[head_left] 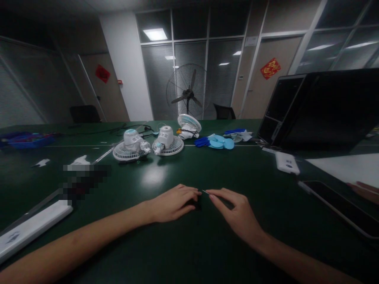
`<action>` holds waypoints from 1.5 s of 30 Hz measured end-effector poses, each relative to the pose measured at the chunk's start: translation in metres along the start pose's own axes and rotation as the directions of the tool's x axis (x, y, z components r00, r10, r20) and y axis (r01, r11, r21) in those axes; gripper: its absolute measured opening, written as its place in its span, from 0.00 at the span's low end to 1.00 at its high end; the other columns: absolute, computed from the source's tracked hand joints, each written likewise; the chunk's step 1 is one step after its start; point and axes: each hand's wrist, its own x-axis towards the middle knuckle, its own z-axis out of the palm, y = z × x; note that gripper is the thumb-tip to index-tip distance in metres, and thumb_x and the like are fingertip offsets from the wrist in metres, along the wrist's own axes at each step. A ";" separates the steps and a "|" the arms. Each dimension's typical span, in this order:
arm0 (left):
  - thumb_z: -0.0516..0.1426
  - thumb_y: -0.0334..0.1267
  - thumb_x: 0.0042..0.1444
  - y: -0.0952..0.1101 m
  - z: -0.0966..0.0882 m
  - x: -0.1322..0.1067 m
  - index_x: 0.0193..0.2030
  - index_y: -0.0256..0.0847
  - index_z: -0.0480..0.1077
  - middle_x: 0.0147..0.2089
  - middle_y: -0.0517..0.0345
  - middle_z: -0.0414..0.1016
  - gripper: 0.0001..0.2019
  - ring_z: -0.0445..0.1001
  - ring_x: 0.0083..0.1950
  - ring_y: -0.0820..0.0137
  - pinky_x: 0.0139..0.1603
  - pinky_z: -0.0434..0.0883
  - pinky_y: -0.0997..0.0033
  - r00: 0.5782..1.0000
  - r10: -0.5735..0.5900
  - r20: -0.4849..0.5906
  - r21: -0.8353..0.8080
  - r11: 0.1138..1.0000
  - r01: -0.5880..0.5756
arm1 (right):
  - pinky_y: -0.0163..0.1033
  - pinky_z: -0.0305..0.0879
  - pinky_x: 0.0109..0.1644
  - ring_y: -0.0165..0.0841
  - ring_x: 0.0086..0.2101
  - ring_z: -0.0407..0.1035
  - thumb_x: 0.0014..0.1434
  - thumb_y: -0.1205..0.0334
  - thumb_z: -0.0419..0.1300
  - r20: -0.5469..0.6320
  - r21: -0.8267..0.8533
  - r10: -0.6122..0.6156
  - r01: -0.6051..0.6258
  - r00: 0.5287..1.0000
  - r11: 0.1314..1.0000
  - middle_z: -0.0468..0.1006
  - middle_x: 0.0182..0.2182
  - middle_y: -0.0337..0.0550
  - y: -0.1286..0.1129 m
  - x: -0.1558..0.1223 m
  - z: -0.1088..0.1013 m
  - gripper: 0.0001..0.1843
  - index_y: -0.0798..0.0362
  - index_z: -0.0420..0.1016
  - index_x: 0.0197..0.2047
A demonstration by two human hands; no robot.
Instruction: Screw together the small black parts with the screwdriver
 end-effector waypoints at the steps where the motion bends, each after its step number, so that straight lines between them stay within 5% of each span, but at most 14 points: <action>1: 0.56 0.36 0.73 -0.006 -0.002 -0.003 0.61 0.46 0.69 0.69 0.46 0.72 0.12 0.67 0.72 0.56 0.72 0.64 0.48 1.000 -0.020 -0.009 0.015 1.000 0.020 | 0.42 0.74 0.44 0.38 0.40 0.79 0.72 0.57 0.61 0.010 -0.001 0.003 -0.003 1.000 1.000 0.85 0.42 0.42 -0.001 0.000 0.000 0.12 0.46 0.85 0.52; 6: 0.54 0.41 0.75 -0.060 -0.032 -0.046 0.65 0.47 0.68 0.68 0.48 0.73 0.16 0.71 0.68 0.57 0.68 0.68 0.50 0.968 -0.218 -0.124 0.130 0.964 0.233 | 0.41 0.73 0.43 0.37 0.40 0.78 0.73 0.56 0.60 0.066 0.001 0.029 -0.029 0.997 1.000 0.84 0.42 0.42 -0.006 0.001 -0.002 0.13 0.45 0.85 0.53; 11: 0.51 0.48 0.75 -0.122 -0.067 -0.099 0.66 0.45 0.69 0.65 0.46 0.75 0.19 0.74 0.64 0.53 0.64 0.71 0.49 0.855 -0.428 -0.294 0.188 0.851 0.491 | 0.40 0.73 0.42 0.36 0.39 0.78 0.73 0.57 0.59 0.103 0.033 0.050 -0.053 0.993 0.998 0.84 0.41 0.41 -0.009 0.002 -0.003 0.14 0.45 0.85 0.54; 14: 0.52 0.50 0.73 -0.141 -0.078 -0.116 0.64 0.43 0.72 0.64 0.46 0.77 0.21 0.76 0.62 0.52 0.62 0.72 0.50 0.796 -0.492 -0.352 0.183 0.798 0.574 | 0.40 0.73 0.41 0.36 0.39 0.78 0.73 0.56 0.59 0.115 0.040 0.070 -0.075 0.991 0.996 0.84 0.42 0.41 -0.009 0.001 -0.002 0.14 0.44 0.85 0.55; 24: 0.51 0.37 0.66 -0.161 -0.077 -0.129 0.65 0.41 0.74 0.65 0.45 0.76 0.23 0.74 0.66 0.52 0.68 0.68 0.46 0.744 -0.452 -0.492 0.197 0.775 0.601 | 0.40 0.73 0.41 0.36 0.40 0.78 0.74 0.54 0.59 0.145 0.031 0.077 -0.082 0.986 0.996 0.84 0.43 0.41 -0.005 0.000 -0.003 0.14 0.43 0.84 0.55; 33: 0.53 0.48 0.68 -0.161 -0.081 -0.125 0.50 0.45 0.82 0.53 0.48 0.83 0.18 0.80 0.54 0.53 0.58 0.76 0.53 0.742 -0.437 -0.508 0.163 0.797 0.581 | 0.40 0.72 0.42 0.36 0.39 0.78 0.74 0.54 0.59 0.153 0.029 0.079 -0.084 0.985 0.996 0.84 0.42 0.40 -0.006 0.001 -0.003 0.14 0.43 0.84 0.55; 36: 0.56 0.52 0.65 -0.158 -0.082 -0.125 0.52 0.43 0.81 0.51 0.47 0.83 0.19 0.81 0.51 0.53 0.53 0.77 0.55 0.693 -0.472 -0.544 0.080 0.793 0.603 | 0.40 0.72 0.43 0.37 0.40 0.78 0.74 0.55 0.59 0.158 0.022 0.067 -0.072 0.985 0.997 0.84 0.42 0.41 -0.005 0.001 -0.004 0.13 0.43 0.84 0.55; 41: 0.63 0.60 0.57 -0.161 -0.085 -0.127 0.57 0.41 0.77 0.46 0.50 0.84 0.29 0.83 0.49 0.53 0.51 0.78 0.57 0.524 -0.575 -0.628 -0.169 0.758 0.630 | 0.40 0.72 0.42 0.36 0.40 0.78 0.74 0.55 0.60 0.151 0.000 0.062 -0.063 0.987 0.998 0.84 0.42 0.39 -0.004 0.000 -0.002 0.13 0.41 0.84 0.55; 45: 0.65 0.59 0.57 -0.161 -0.083 -0.122 0.58 0.41 0.76 0.48 0.50 0.84 0.29 0.83 0.52 0.54 0.57 0.77 0.54 0.556 -0.589 -0.587 -0.292 0.794 0.533 | 0.40 0.72 0.45 0.36 0.42 0.78 0.74 0.55 0.60 0.153 0.007 0.073 -0.075 0.986 0.997 0.84 0.42 0.39 -0.005 0.000 -0.002 0.13 0.41 0.85 0.54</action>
